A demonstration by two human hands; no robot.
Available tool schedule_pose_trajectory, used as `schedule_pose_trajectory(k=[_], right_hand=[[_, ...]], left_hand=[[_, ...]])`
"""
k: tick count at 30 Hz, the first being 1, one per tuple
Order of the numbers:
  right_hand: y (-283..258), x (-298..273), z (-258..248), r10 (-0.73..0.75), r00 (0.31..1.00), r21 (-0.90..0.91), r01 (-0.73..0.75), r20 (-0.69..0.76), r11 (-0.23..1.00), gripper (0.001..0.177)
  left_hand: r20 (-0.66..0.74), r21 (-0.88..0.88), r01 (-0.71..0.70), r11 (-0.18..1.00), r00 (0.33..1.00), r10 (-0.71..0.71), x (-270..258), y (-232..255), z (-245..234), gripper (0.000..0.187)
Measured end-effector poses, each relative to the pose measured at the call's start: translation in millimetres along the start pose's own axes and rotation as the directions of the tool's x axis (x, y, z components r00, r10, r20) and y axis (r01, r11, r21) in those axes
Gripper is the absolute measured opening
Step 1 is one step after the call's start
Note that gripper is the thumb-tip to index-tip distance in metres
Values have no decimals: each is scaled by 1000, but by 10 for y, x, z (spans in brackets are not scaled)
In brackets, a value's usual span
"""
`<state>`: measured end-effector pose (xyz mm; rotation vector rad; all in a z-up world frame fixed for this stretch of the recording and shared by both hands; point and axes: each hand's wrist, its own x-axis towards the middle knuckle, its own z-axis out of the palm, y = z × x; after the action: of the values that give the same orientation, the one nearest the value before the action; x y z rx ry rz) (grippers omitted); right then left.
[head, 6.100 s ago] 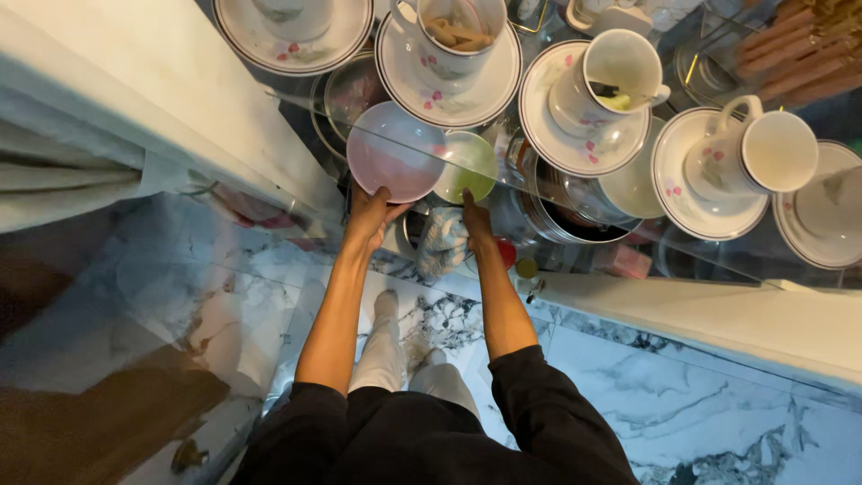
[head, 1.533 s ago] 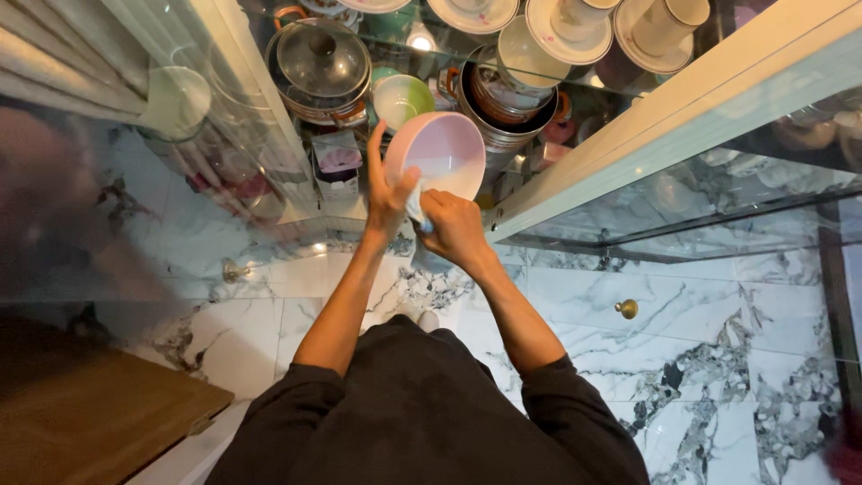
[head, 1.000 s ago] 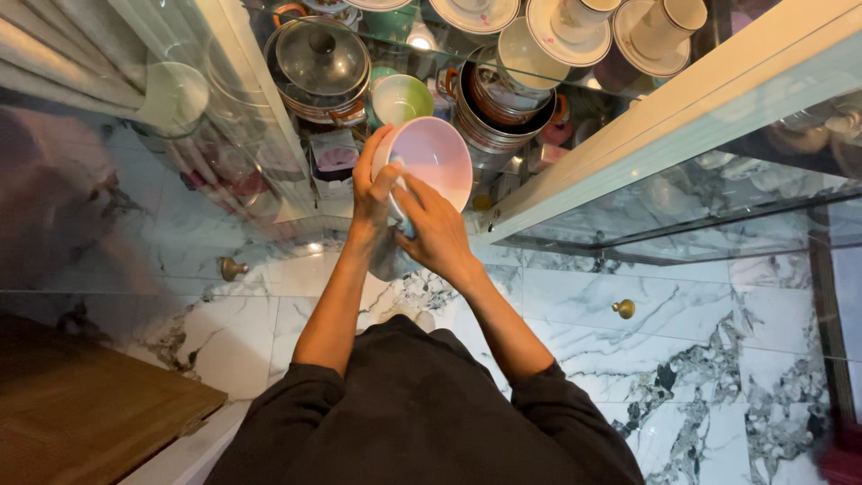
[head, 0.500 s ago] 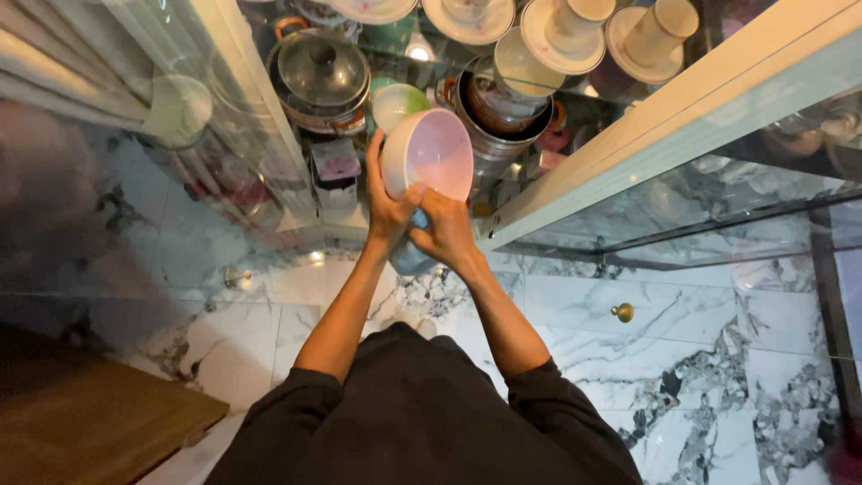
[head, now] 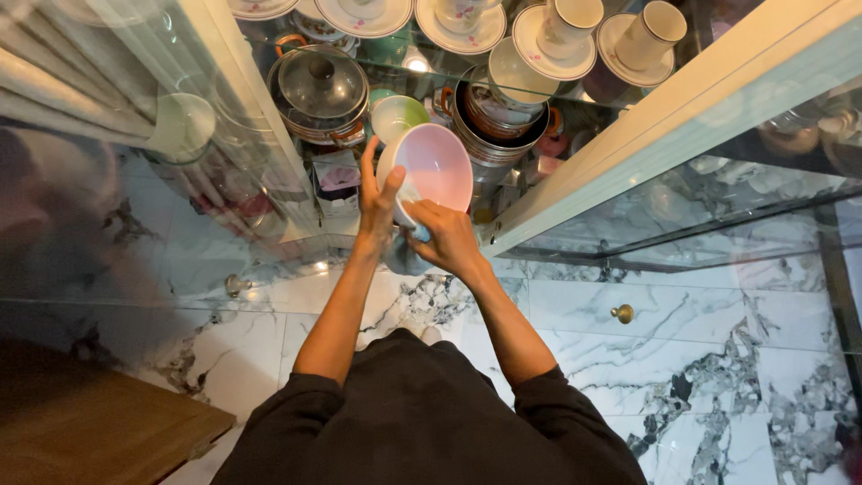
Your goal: The person wipes the exterior of a glass cabinet with a cloth, then picks up several bowls and cups from the cabinet shelves one by one and wipes each item thoroughly with the cloth.
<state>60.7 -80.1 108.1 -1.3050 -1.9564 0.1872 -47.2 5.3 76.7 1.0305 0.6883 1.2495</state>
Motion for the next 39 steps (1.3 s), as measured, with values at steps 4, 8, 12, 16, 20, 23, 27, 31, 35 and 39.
schedule_pose_trajectory(k=[4,8,12,16,20,23,27,31,35,39], right_hand=[[44,-23,-21,126,992,-58,-125,5,990,42],[-36,-82,-71,166,986,-112,-167,-22,979,33],[-137,-118,-169,159,984,-58,-164,-82,985,48],[-113,-193,-292,188,980,-128,-194,-58,973,44],[-98,-225,-281,183,981,-199,-191,-58,961,39],[-106,-263,-259,258,964,-235,-266,-62,935,31],[-26,-356,-324,315,942,-233,-335,-120,913,30],[155,-474,-359,376,904,-248,-419,-204,873,27],[166,-537,-362,373,907,-258,-414,-194,873,23],[-7,-540,-430,329,921,-214,-371,-208,903,42]], left_hand=[[81,7,-106,994,991,105,-106,1,143,93],[152,-3,-162,987,975,160,-40,-141,156,82],[185,6,-78,997,980,75,28,-226,131,75],[239,-7,-14,1000,971,15,52,-219,183,75],[280,-73,147,986,952,-122,59,-263,299,69],[343,-117,267,957,915,-213,75,-292,363,68],[343,-161,369,915,891,-299,31,-334,530,76],[315,-119,263,957,924,-215,-106,-523,750,86],[386,-72,107,992,920,-71,-40,-687,760,70],[459,-55,226,973,871,-176,112,-654,640,64]])
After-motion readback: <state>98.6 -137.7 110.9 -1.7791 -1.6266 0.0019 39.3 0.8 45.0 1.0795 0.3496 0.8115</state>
